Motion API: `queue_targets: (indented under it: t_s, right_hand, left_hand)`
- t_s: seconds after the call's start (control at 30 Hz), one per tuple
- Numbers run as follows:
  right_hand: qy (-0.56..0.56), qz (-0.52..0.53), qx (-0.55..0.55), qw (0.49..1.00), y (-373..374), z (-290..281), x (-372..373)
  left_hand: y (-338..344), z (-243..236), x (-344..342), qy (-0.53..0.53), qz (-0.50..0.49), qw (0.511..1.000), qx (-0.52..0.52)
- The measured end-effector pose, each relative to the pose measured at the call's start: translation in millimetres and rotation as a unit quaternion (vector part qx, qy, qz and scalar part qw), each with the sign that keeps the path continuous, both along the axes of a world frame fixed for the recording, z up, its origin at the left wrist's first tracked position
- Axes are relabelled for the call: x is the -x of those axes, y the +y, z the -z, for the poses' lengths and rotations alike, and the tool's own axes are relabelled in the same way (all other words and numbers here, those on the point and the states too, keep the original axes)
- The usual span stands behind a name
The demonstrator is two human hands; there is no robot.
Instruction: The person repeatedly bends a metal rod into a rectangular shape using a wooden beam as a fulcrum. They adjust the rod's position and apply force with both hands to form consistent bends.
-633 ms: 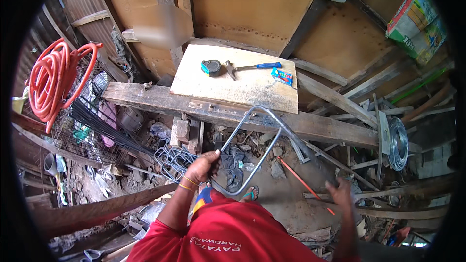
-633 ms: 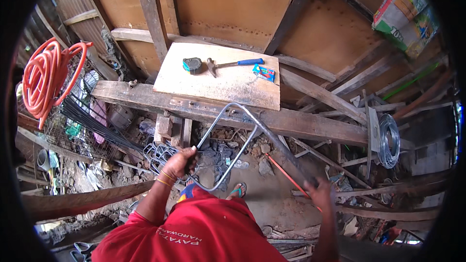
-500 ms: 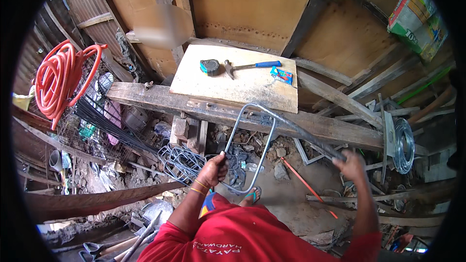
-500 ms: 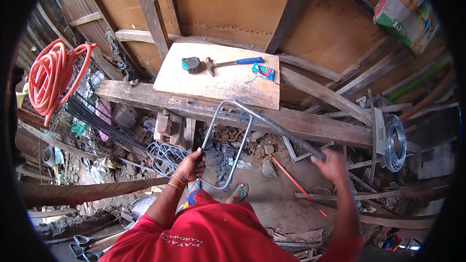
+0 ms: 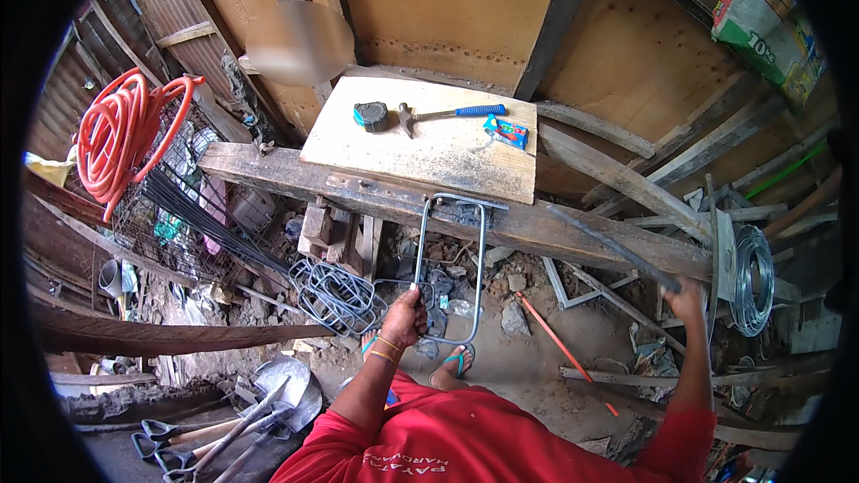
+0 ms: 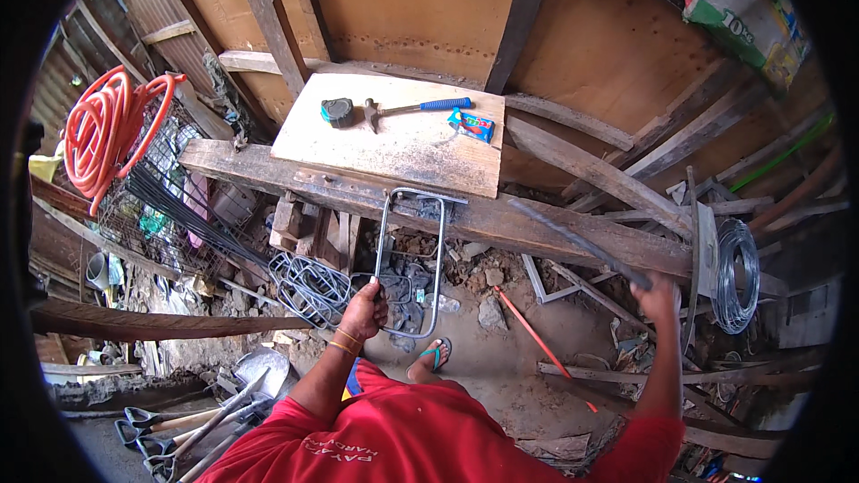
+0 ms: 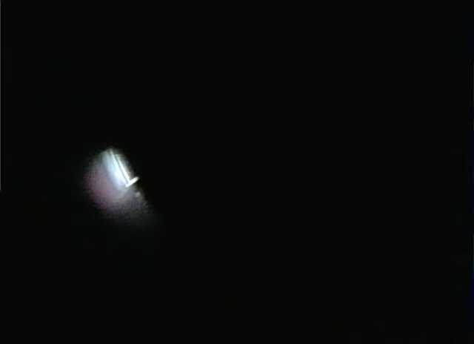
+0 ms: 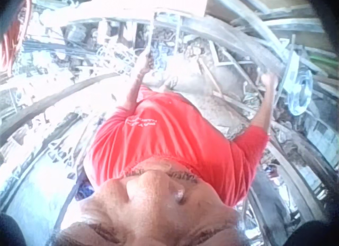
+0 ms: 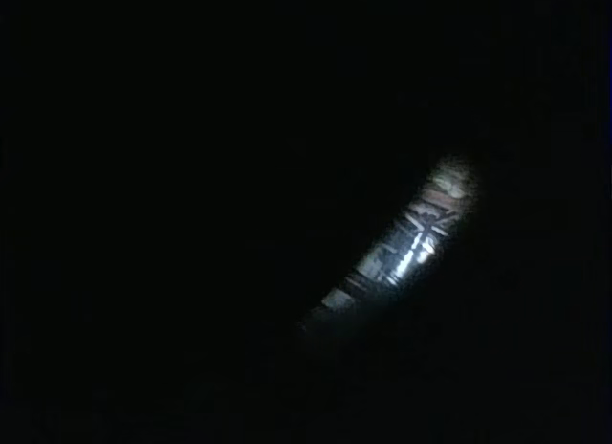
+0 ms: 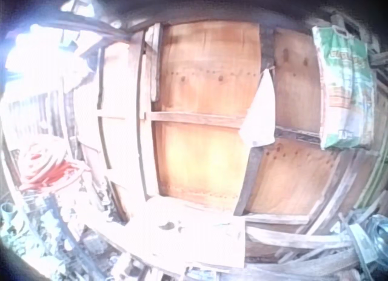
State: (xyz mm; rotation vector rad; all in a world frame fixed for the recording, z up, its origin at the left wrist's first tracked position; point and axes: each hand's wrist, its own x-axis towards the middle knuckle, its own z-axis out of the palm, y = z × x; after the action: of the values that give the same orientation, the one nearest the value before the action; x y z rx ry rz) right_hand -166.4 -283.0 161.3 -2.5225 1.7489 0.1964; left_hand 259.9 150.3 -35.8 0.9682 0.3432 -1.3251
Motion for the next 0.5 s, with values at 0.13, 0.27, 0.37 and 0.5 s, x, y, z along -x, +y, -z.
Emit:
queue_targets:
  t_s: [0.13, 0.27, 0.37, 0.5]
  right_hand:
    - [-0.180, 0.047, -0.134, 0.973, 77, 62, 81]
    - [-0.226, 0.128, -0.208, 0.943, 186, 121, 65]
    - [-0.258, -0.105, -0.067, 0.958, 234, 133, 11]
    - [-0.434, 0.148, -0.365, 0.810, 269, 121, -58]
  left_hand:
    - [2, -13, 8, -0.003, 0.005, 1.000, -0.002]
    - [3, -19, 2, 0.042, 0.037, 0.998, 0.030]
    - [4, -20, -8, 0.015, 0.063, 0.998, -0.022]
    - [4, -23, -14, 0.006, 0.073, 0.996, -0.060]
